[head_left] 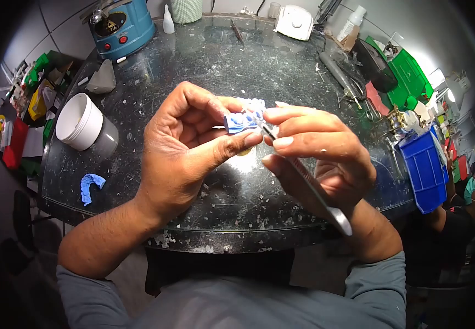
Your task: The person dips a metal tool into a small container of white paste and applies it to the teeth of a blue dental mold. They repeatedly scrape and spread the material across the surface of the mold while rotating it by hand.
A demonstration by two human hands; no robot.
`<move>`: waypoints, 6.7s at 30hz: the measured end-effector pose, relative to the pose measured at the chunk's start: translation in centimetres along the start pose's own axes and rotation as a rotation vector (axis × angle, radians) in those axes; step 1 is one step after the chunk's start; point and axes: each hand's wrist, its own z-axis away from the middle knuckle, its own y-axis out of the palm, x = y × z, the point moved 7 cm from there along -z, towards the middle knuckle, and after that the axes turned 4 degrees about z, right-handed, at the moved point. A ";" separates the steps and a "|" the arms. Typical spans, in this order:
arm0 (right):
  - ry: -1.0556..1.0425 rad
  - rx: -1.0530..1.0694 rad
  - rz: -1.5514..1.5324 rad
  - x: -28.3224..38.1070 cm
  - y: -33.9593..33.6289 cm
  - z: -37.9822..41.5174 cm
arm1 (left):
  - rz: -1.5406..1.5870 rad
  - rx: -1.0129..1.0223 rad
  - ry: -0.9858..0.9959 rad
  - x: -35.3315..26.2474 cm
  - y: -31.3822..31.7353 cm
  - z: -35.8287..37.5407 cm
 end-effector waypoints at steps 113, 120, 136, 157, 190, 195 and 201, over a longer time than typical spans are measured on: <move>1.045 0.196 -0.746 -12.8 -0.6 6.0 | -0.222 0.006 0.011 0.9 -0.6 -0.8; 0.885 0.009 -0.632 -11.1 -2.1 3.6 | -0.214 -0.008 0.067 0.2 -0.5 -0.6; 0.053 0.048 -0.041 -1.4 0.4 0.4 | -0.270 0.086 0.159 -0.5 0.5 0.3; 0.123 0.141 -0.151 -1.5 0.4 0.1 | -0.412 0.086 0.198 -0.8 0.5 0.4; 0.188 0.156 -0.233 -1.7 -0.3 0.4 | -0.150 0.021 -0.026 -0.1 -0.4 -0.5; 0.061 0.105 -0.129 -1.6 -0.5 0.3 | -0.157 0.126 0.010 -0.3 0.4 -0.5; -0.011 0.102 -0.018 -1.1 -0.2 0.3 | -0.193 0.205 -0.048 -0.1 0.8 0.1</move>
